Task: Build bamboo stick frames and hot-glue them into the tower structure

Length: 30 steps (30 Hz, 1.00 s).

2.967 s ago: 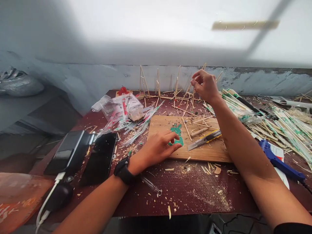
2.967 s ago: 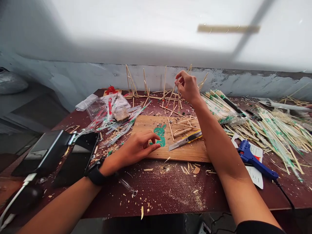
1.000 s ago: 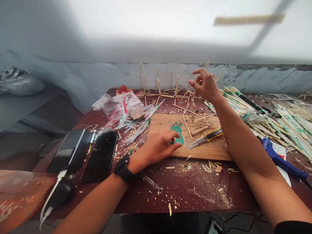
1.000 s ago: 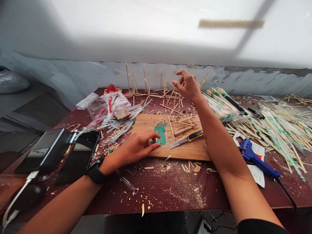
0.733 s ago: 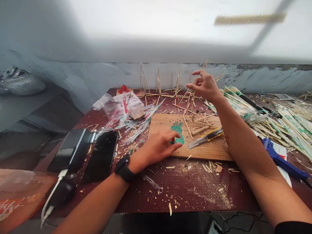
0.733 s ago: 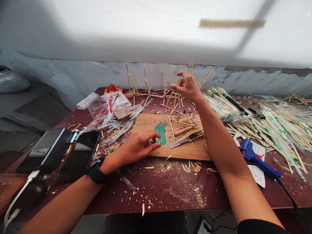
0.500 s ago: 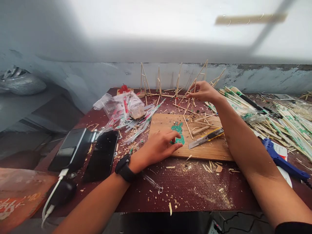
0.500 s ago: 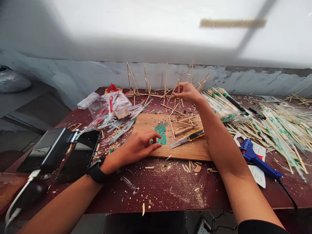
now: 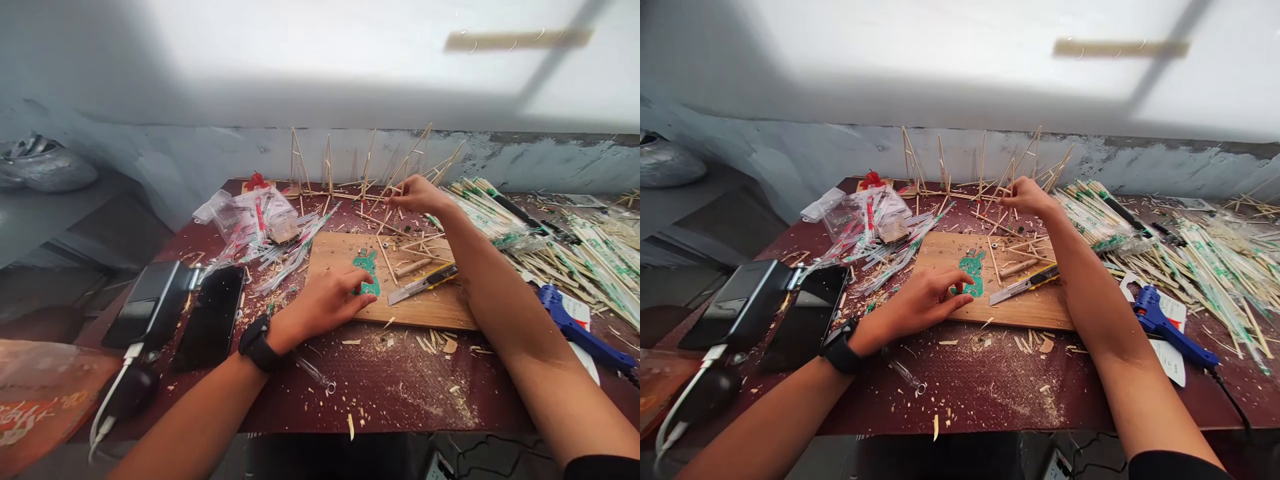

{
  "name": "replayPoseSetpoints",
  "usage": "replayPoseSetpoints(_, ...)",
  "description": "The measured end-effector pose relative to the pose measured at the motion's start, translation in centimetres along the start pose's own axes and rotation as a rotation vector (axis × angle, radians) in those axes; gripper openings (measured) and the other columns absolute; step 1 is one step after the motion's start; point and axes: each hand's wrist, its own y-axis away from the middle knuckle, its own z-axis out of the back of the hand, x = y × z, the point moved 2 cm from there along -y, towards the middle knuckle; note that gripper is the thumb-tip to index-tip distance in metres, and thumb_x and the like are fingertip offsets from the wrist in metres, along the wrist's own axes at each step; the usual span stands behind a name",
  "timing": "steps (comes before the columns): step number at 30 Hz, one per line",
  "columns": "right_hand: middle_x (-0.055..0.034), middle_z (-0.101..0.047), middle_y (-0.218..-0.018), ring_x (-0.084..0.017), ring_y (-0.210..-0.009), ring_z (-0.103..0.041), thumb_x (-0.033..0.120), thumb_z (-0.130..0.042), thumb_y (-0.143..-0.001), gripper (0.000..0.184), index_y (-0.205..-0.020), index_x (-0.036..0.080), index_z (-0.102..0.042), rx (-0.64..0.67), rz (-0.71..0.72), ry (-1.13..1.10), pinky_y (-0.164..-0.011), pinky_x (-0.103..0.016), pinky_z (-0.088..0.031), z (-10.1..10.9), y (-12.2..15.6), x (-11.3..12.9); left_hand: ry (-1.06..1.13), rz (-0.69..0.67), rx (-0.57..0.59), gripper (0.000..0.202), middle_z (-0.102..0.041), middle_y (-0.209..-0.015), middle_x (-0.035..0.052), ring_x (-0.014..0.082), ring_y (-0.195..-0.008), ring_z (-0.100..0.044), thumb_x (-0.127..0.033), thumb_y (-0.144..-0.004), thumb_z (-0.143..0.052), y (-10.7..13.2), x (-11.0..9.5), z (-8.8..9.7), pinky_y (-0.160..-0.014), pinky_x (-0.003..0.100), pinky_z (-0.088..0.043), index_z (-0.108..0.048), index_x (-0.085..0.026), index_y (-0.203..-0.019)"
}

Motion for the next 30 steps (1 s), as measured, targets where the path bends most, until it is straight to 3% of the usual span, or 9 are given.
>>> replayPoseSetpoints(8, 0.0025, -0.037, -0.055, -0.012, -0.061, -0.037, 0.043, -0.084, -0.084, 0.040, -0.063, 0.015, -0.066, -0.073, 0.050, 0.046, -0.056, -0.034, -0.032, 0.0, -0.9, -0.7, -0.002, -0.026, -0.020, 0.023, -0.079, -0.101, 0.0069, 0.0211, -0.092, -0.073, -0.037, -0.108, -0.063, 0.1, 0.0, -0.1, -0.082, 0.035, -0.055, -0.072, -0.018, -0.119)
replayPoseSetpoints(18, 0.0018, -0.043, -0.056, -0.011, -0.058, -0.039, 0.054, -0.087, -0.081, 0.045, -0.068, 0.013, -0.070, -0.005, 0.064, 0.020, -0.053, -0.033, -0.033, -0.2, -0.8, -1.0, -0.004, -0.012, -0.010, 0.023, -0.078, -0.101, 0.0070, 0.0216, -0.093, -0.073, -0.034, -0.107, -0.065, 0.0, -0.3, 0.0, -0.082, 0.034, -0.053, -0.072, -0.017, -0.120)
replayPoseSetpoints(26, 0.0029, -0.036, -0.057, -0.011, -0.058, -0.033, 0.060, -0.081, -0.085, 0.051, -0.062, 0.018, -0.064, -0.074, 0.127, 0.032, -0.051, -0.033, -0.030, -0.2, -1.2, -1.2, 0.002, -0.015, -0.009, 0.022, -0.078, -0.101, 0.0071, 0.0218, -0.091, -0.072, -0.035, -0.107, -0.065, 0.2, -0.4, 0.1, -0.082, 0.036, -0.054, -0.072, -0.018, -0.119)
replayPoseSetpoints(30, 0.0020, -0.041, -0.058, -0.011, -0.058, -0.037, 0.061, -0.079, -0.086, 0.049, -0.069, 0.016, -0.069, -0.060, 0.133, 0.034, -0.053, -0.034, -0.032, -0.4, -1.2, -0.7, 0.006, -0.023, -0.015, 0.022, -0.078, -0.099, 0.0068, 0.0208, -0.089, -0.071, -0.035, -0.107, -0.064, 0.1, -0.3, 0.0, -0.081, 0.035, -0.054, -0.073, -0.018, -0.118)
